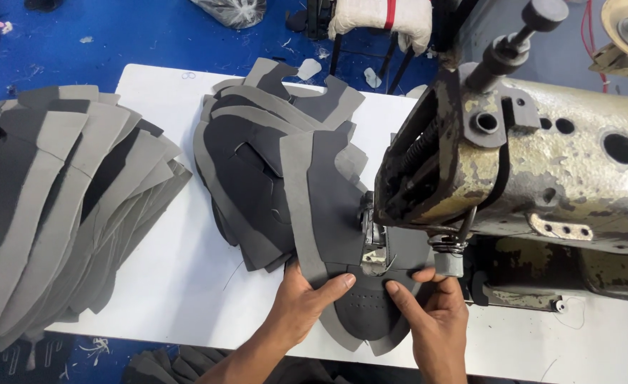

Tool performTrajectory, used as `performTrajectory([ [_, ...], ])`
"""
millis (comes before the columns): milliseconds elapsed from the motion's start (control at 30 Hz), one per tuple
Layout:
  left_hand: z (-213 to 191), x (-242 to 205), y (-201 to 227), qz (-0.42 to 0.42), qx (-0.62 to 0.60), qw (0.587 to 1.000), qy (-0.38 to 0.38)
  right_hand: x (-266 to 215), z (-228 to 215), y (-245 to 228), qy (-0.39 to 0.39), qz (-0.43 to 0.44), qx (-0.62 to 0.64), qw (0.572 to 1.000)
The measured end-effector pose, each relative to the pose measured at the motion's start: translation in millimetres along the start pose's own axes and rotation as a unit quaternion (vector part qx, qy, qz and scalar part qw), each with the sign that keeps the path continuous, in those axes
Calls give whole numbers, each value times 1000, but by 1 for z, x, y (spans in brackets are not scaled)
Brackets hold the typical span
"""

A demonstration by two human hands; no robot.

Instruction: The person sews gray and black shoe parts using a sewing machine, then cuts the thread with scissors. They repeat this process for multiple shoe parts, stacking the finished pieces on the table.

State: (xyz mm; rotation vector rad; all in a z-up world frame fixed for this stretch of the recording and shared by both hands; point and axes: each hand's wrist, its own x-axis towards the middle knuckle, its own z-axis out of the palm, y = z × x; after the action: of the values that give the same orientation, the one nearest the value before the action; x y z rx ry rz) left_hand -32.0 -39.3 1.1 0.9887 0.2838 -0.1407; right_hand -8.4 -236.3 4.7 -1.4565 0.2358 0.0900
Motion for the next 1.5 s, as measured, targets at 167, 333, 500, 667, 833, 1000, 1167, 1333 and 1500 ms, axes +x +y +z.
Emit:
performTrajectory([
  [167,3,-1,5,-3,4,1000,5,-1,3,-5,7,16,3,1000],
  [333,4,-1,7,-1,13,1000,10,-1,2,-3,5,10,9,1000],
  [500,2,-2,5,-18,27,999,12,-1,2,-3,-1,8,12,1000],
  [667,5,-2,7,-6,19,1000,12,-1,1,-3,3,14,5,1000],
  [833,5,-1,7,7,29,999,19,-1,1,-2,0,6,13,1000],
  [1000,9,2,16,46,97,994,10,6,2,-3,11,-15,-4,1000],
  [1167,14,28,34,54,146,987,36,20,25,-38,41,10,-45,998],
  [1333,17,45,52,42,133,990,19,30,36,-51,89,51,-142,985],
  [1500,18,47,54,24,127,991,21,30,42,-58,87,40,-174,980],
])
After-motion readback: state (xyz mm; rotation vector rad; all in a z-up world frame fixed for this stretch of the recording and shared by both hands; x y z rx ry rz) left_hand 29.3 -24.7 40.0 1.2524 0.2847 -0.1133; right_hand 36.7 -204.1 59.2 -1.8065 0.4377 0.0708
